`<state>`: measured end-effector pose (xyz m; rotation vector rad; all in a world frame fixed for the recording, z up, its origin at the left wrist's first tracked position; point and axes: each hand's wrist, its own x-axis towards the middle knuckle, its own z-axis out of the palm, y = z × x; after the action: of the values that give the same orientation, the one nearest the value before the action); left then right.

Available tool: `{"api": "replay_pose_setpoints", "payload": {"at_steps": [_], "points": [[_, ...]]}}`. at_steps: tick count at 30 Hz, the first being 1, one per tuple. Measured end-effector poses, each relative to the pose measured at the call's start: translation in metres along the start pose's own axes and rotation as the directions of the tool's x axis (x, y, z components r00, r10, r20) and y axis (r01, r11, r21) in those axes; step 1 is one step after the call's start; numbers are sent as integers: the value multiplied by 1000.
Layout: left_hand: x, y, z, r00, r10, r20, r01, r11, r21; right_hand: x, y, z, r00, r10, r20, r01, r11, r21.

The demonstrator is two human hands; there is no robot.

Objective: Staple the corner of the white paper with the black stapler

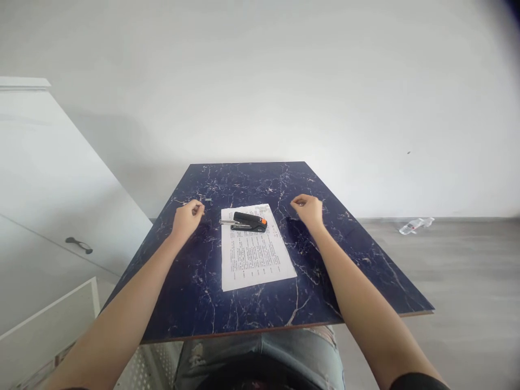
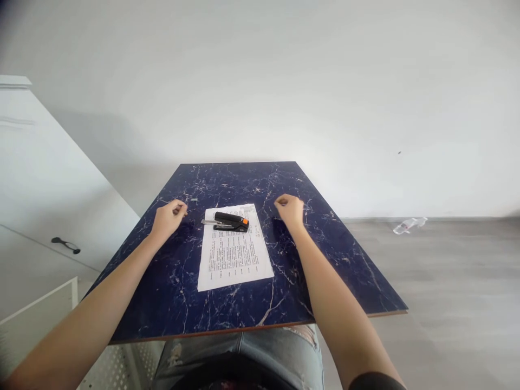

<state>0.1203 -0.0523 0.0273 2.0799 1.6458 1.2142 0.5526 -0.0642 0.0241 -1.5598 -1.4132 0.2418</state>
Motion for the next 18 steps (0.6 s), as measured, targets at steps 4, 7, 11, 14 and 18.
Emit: {"api": "replay_pose_setpoints", "payload": {"at_steps": [4, 7, 11, 14, 18], "points": [[11, -37, -1, 1000, 28, 2, -27, 968, 250, 17, 53, -15, 964, 257, -64, -256, 966, 17], [10, -43, 10, 982, 88, 168, -144, 923, 358, 19, 64, -17, 961, 268, -65, -272, 960, -63], [6, -42, 18, 944, 40, 327, -191, 875, 446, 19, 59, -15, 968, 240, -73, -249, 954, -169], [6, -40, 18, 937, 33, 348, -207, 855, 476, 18, 54, -13, 963, 246, -113, -263, 947, -187], [9, -34, 19, 939, 17, 343, -199, 840, 505, 17, 51, -10, 953, 276, -125, -297, 932, -207]]}}
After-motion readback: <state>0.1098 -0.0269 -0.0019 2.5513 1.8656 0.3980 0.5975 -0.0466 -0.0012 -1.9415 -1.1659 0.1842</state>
